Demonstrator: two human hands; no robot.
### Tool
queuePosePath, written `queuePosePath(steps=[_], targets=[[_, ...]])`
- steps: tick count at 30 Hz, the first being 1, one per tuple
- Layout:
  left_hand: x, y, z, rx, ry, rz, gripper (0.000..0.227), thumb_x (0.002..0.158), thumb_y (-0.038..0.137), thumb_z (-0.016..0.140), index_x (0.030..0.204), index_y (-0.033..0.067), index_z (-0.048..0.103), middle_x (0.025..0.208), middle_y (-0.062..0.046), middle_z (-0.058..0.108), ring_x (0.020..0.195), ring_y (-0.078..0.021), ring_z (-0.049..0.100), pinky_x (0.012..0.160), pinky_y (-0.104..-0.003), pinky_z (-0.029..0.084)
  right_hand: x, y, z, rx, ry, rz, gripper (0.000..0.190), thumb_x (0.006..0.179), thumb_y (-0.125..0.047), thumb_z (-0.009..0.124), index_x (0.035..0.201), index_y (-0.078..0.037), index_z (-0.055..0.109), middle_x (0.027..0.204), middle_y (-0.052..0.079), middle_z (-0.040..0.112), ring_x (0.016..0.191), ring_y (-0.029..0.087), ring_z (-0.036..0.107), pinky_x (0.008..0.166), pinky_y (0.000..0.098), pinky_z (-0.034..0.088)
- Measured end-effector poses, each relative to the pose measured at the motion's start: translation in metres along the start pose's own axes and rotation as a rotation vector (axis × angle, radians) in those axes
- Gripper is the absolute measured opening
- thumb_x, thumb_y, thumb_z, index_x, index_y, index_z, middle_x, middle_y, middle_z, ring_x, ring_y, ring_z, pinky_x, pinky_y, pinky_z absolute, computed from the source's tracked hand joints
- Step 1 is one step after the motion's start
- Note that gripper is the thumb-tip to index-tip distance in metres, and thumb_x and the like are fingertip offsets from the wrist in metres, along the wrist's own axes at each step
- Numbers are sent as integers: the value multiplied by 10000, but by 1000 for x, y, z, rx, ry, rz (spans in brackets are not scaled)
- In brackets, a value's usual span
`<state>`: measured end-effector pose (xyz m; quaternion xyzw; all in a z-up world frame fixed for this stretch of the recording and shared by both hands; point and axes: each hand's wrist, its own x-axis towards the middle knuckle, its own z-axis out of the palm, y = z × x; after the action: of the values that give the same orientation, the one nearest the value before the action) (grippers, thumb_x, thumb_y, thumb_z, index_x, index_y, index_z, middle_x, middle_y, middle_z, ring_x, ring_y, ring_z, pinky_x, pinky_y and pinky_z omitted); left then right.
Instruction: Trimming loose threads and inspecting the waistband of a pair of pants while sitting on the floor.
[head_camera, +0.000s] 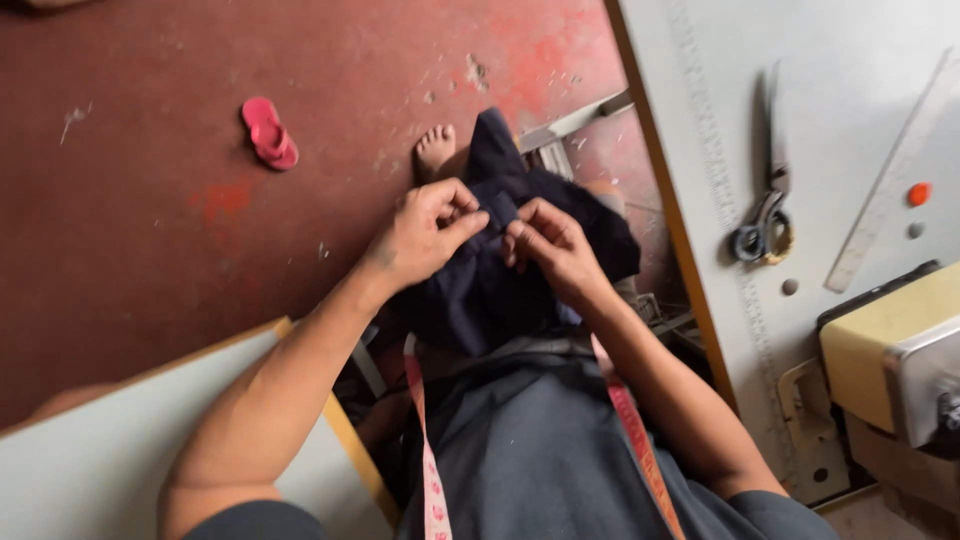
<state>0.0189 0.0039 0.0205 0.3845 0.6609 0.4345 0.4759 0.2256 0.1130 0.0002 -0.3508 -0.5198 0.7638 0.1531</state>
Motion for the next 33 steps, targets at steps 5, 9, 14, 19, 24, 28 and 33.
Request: queuePosePath(steps=[5, 9, 14, 19, 24, 28, 33], targets=[[-2, 2, -3, -16, -20, -3, 90, 959, 282, 692, 895, 220, 681, 625, 54, 683, 586, -82, 561, 598, -254, 505, -11, 3, 11, 132, 30, 29, 135, 1050, -162, 592, 1034, -29, 606, 756, 132, 683, 671, 190, 711, 576, 262, 577], [1, 5, -4, -41, -4, 22, 111, 952, 279, 689, 861, 215, 691, 578, 64, 656, 547, -61, 541, 559, -208, 462, -12, 11, 15, 199, 55, 4, 156, 1056, -190, 584, 1036, -35, 587, 776, 144, 669, 677, 196, 705, 562, 260, 568], [3, 0, -2, -22, 21, 32, 119, 929, 264, 702, 838, 188, 689, 548, 50, 635, 513, -70, 533, 530, -218, 445, -13, 26, 20, 223, 76, 4, 180, 1049, -213, 594, 1061, -34, 584, 781, 153, 667, 683, 202, 712, 565, 268, 579], [2, -3, 2, 1, 43, 49, 99, 906, 232, 699, 839, 158, 698, 534, 30, 643, 500, -100, 566, 545, -222, 454, -14, 24, 28, 136, 70, 2, 178, 1033, -202, 639, 1053, -29, 605, 791, 138, 678, 692, 194, 715, 558, 248, 576], [-3, 0, 11, 26, 49, 95, 92, 902, 211, 694, 832, 151, 697, 518, 25, 626, 502, -92, 586, 557, -214, 463, -19, 15, 40, 175, 65, 23, 110, 980, -84, 681, 1044, -7, 635, 772, 148, 690, 674, 194, 715, 534, 241, 589], [-4, 4, 9, 58, 124, 312, 163, 885, 105, 699, 757, 59, 608, 561, 13, 622, 433, -75, 509, 512, -203, 461, -30, 6, 33, 284, -13, 128, 58, 984, -99, 669, 1003, -60, 630, 880, 57, 678, 718, 100, 620, 608, 193, 489], [-3, 1, 11, 138, 156, 360, 190, 893, 116, 702, 744, 82, 589, 515, 30, 624, 427, -103, 476, 784, -250, 477, -39, 2, 43, -400, 218, -276, 293, 956, 30, 653, 1170, -62, 474, 900, 3, 533, 754, 53, 479, 635, 183, 387]])
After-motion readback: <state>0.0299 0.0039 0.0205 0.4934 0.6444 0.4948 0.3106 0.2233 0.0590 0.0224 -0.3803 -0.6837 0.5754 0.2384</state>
